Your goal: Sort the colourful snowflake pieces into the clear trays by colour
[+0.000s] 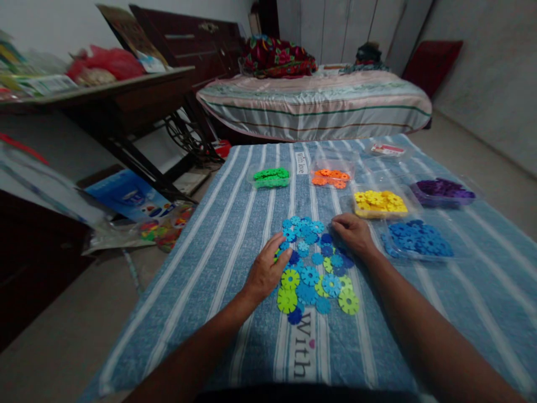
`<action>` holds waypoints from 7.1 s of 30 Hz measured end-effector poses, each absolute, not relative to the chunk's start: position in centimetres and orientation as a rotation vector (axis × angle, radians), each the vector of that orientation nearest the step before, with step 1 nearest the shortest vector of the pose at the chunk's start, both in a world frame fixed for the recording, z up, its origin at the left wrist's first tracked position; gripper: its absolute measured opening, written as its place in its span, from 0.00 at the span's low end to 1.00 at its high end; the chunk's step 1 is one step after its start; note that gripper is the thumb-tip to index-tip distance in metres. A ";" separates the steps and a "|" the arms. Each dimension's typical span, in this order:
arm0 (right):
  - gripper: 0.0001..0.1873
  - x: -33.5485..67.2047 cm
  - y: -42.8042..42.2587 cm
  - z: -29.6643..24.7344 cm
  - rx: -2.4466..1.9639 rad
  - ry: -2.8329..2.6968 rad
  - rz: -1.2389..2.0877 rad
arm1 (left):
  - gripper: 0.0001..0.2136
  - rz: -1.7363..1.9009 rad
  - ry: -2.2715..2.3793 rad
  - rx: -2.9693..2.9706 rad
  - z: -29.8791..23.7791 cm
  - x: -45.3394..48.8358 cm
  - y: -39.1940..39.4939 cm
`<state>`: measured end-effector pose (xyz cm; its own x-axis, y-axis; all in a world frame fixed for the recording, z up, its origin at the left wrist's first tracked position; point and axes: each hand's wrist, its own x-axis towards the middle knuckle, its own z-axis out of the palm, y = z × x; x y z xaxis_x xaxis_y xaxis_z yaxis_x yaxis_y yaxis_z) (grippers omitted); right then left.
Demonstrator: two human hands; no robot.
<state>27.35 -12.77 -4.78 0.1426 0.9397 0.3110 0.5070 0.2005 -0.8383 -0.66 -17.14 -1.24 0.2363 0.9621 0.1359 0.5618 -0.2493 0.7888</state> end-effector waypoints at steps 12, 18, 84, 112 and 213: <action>0.12 27.1 -13.0 -4.5 -1.433 -1.512 0.543 | 0.22 0.931 1.326 1.774 -1.0 -0.6 -17.5; 0.12 26.9 -13.0 -4.6 -1.431 -1.544 0.519 | 0.21 0.895 1.340 1.930 -1.6 -0.5 -17.8; 0.11 24.1 -11.4 -4.8 -1.429 -1.510 0.396 | 0.14 -0.140 1.040 2.888 7.6 31.2 3.3; 0.12 24.5 -11.9 -4.7 -1.493 -1.529 0.420 | 0.08 0.544 1.043 2.632 14.1 9.1 0.6; 0.13 23.7 -10.6 -3.5 -1.511 -1.395 0.469 | 0.17 -0.213 1.167 2.888 5.5 26.0 -2.1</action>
<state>23.66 -10.58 -3.51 0.2634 0.9076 0.3269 0.5264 0.1488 -0.8371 25.97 -2.11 5.48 0.7114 0.6900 -0.1333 0.6927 -0.7205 -0.0327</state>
